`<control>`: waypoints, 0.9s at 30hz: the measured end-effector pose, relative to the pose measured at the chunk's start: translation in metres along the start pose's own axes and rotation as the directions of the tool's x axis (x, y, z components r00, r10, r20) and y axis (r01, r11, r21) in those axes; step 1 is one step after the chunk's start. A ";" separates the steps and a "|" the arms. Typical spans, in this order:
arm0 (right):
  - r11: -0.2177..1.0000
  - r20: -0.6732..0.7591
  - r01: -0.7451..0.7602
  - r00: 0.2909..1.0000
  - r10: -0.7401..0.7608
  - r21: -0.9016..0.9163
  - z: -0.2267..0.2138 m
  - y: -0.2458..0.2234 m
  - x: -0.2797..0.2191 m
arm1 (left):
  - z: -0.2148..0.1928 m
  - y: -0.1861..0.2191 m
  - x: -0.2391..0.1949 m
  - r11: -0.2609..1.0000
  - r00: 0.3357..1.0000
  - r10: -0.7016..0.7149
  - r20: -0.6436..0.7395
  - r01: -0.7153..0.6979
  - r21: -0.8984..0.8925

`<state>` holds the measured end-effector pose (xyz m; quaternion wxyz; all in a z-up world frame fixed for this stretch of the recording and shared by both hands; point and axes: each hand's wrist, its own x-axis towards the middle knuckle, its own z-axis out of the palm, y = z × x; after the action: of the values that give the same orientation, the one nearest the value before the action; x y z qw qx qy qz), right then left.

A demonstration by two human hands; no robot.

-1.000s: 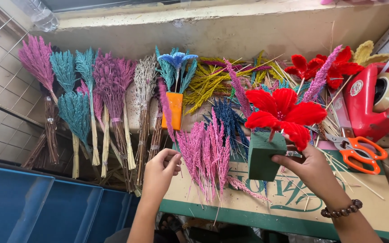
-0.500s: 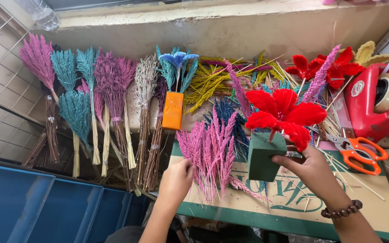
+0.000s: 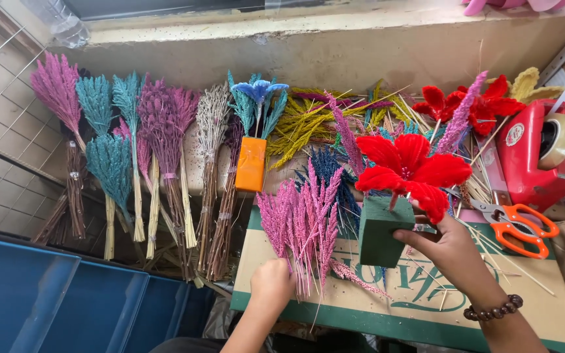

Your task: The person trims the stems of pink dried flowers with orange scissors, then inserts a red artificial flower into a green floral foam block. They continue adding pink dried flower stems around the red flower, adjusting their positions to form a small arrangement.

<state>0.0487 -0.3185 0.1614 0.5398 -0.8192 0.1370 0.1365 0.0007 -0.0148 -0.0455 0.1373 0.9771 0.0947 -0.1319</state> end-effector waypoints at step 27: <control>0.998 -0.007 0.014 1.000 -0.015 -0.063 -0.002 0.002 0.001 | -0.123 0.061 -0.050 0.243 0.942 0.088 0.323 0.294 -0.924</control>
<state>0.0487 -0.3206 0.1602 0.5143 -0.8372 0.1288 0.1337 -0.0048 -0.0434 0.0977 0.7097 0.6442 0.1976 -0.2056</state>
